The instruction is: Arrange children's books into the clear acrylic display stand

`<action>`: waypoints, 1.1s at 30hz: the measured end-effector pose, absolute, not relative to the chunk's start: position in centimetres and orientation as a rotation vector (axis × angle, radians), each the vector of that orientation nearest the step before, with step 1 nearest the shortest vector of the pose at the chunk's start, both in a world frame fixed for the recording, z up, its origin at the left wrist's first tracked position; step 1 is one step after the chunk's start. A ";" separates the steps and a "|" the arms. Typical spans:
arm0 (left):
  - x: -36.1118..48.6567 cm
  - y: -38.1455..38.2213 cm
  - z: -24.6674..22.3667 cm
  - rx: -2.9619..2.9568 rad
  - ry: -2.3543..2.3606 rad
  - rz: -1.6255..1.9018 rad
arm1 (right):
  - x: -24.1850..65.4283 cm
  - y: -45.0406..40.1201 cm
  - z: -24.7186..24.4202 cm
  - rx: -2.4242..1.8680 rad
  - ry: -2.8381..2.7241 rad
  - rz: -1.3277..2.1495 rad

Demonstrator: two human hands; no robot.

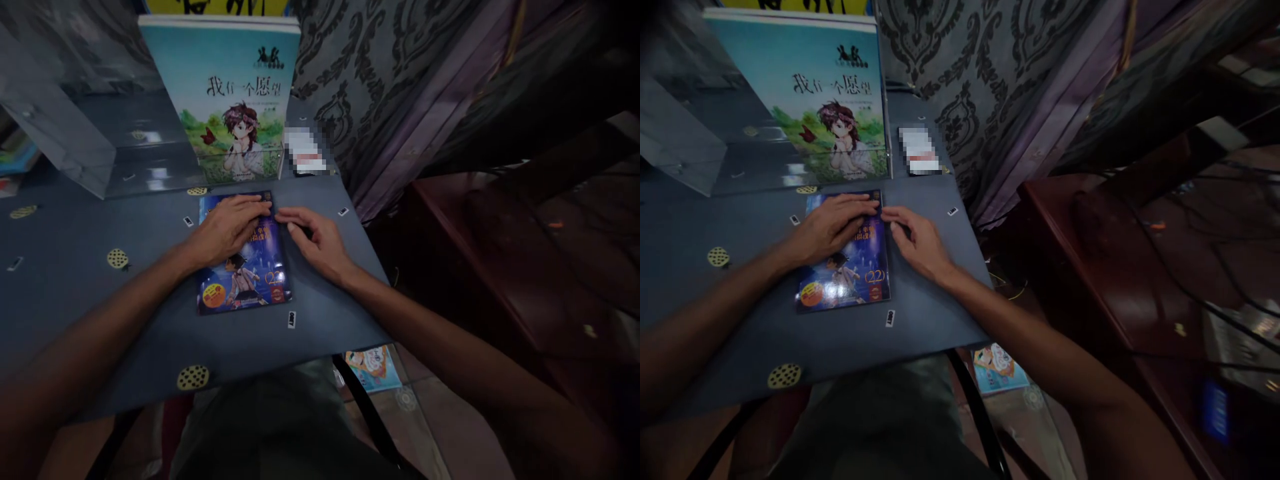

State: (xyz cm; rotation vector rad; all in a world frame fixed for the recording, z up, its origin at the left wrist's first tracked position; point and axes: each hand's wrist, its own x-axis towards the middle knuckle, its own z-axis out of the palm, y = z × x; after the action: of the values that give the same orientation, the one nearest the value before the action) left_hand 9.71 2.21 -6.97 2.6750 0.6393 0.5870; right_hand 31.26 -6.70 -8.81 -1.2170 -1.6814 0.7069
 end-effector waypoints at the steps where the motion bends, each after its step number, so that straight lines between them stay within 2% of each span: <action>1: 9.7 2.2 -7.0 2.673 0.643 0.580 | 31.3 -7.6 -8.6 -1.219 -1.690 0.713; 14: 9.9 2.2 -7.1 2.611 0.680 0.551 | 31.4 -15.7 -7.3 -1.151 -1.941 0.599; 22: 9.5 2.0 -6.5 2.695 0.583 0.597 | 30.4 -16.3 -6.6 -1.024 -2.017 0.558; 28: 8.3 2.4 -5.3 2.728 0.705 0.637 | 27.0 -15.7 -6.0 -0.853 -2.241 0.632; 33: 8.9 2.1 -3.8 2.818 0.752 0.466 | 23.2 -13.4 -5.7 -0.646 -2.527 0.433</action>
State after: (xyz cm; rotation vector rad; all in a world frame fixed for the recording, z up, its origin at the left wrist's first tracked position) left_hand 8.86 2.14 -3.84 2.8178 0.7523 0.4658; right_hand 23.21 -13.44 -5.71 -0.6463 -2.5269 0.4328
